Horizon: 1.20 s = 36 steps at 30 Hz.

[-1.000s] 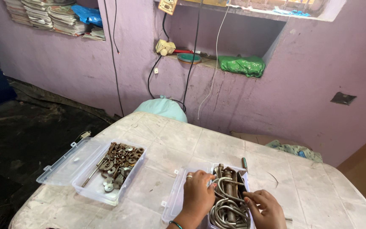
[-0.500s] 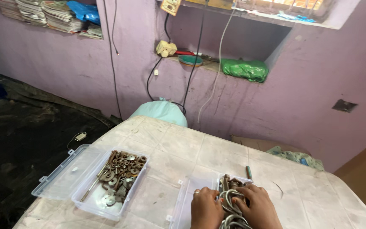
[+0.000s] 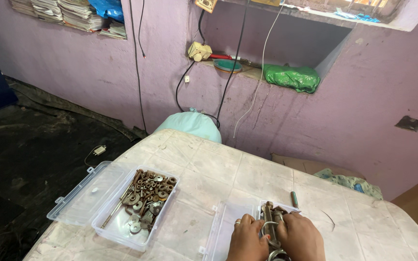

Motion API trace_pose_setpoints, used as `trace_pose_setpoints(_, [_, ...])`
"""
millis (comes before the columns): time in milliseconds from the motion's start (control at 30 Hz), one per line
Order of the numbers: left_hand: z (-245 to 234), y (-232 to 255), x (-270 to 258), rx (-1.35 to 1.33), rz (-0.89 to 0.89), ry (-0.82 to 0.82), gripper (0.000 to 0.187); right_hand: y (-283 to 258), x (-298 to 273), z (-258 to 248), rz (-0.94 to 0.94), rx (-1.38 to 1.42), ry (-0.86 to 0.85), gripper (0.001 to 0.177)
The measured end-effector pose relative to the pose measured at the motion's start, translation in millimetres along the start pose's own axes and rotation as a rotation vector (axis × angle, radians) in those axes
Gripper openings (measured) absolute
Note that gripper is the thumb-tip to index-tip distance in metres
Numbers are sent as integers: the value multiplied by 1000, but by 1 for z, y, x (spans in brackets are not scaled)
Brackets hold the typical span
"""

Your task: The person sorts through a collection of metal hardware components, including keys, hooks, and cylindrical parts, inside a clear plastic container. They pick up individual items, inspect them, and place them back into the container. A screwdriver is briefly handled and placed on the table.

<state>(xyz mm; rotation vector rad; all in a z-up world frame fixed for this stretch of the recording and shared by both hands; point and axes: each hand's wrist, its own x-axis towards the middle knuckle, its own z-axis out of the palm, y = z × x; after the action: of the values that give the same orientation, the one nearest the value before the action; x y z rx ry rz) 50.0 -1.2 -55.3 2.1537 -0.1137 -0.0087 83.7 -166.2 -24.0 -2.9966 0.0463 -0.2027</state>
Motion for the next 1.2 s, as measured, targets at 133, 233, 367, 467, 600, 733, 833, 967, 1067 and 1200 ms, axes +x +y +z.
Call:
trace_pose_setpoints(133, [-1,-2,4,-52,-30,-21,42,12,-2,7,5,251,160,27])
trace_pose_setpoints(233, [1,-2,5,-133,-54,-11,35,20,-5,5,-7,351,164,23])
trace_pose_setpoints(367, [3,-1,4,-227,4,66,22,16,-16,-1,-58,364,120,17])
trace_pose_setpoints(467, [-2,0,5,-377,-117,15,16,14,-21,-5,-86,422,274,16])
trace_pose_setpoints(600, [-18,-5,12,-710,-296,-9,13,13,-26,-17,94,482,361,17])
trace_pose_setpoints(733, [-35,-13,17,-955,-439,132,17,8,-23,-29,228,576,472,19])
trace_pose_setpoints(833, [-41,-12,20,-1126,-455,284,16,2,-14,-27,329,821,408,23])
trace_pose_setpoints(967, [-40,-9,18,-1217,-449,382,17,-16,-8,-13,311,626,187,28])
trace_pose_setpoints(1067, [-41,-7,20,-1229,-464,388,17,-33,-3,-5,313,660,2,28])
trace_pose_setpoints(1200, [-42,-6,17,-1233,-440,391,17,-36,6,-10,168,515,69,26])
